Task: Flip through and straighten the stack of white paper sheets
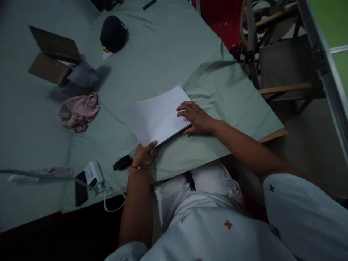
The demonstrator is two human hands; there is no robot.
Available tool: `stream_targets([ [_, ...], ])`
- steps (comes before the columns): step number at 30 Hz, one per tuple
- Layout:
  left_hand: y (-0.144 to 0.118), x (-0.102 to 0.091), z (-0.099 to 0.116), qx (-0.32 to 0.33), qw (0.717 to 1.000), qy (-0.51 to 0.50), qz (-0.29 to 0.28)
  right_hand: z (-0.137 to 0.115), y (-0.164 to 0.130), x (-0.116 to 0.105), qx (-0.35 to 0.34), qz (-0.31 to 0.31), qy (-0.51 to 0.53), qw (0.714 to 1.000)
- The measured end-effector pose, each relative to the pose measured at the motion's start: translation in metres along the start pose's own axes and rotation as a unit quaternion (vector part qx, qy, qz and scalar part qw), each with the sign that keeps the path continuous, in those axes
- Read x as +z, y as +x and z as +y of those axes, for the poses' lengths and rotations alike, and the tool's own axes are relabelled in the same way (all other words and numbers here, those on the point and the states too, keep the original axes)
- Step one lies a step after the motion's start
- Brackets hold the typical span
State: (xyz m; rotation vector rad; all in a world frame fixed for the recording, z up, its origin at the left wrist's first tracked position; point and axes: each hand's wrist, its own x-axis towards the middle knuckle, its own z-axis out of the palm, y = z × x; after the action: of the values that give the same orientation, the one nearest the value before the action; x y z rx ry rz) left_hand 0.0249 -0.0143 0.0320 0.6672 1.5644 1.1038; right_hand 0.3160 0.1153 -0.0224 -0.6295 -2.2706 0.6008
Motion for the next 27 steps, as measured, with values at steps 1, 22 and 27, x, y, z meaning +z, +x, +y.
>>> stream_targets([
  [1, 0.0, 0.0, 0.0, -0.002, 1.0, 0.003, -0.003, 0.0, 0.0, 0.001, -0.001, 0.002, -0.004, 1.0],
  [22, 0.003, -0.007, -0.007, -0.003, 0.998, 0.037, -0.046, 0.007, -0.003, -0.005, 0.053, -0.031, -0.001, 0.998],
  [27, 0.0, -0.007, -0.01, 0.02, 0.999, 0.032, -0.03, 0.028, -0.008, -0.016, 0.133, 0.05, -0.012, 0.99],
])
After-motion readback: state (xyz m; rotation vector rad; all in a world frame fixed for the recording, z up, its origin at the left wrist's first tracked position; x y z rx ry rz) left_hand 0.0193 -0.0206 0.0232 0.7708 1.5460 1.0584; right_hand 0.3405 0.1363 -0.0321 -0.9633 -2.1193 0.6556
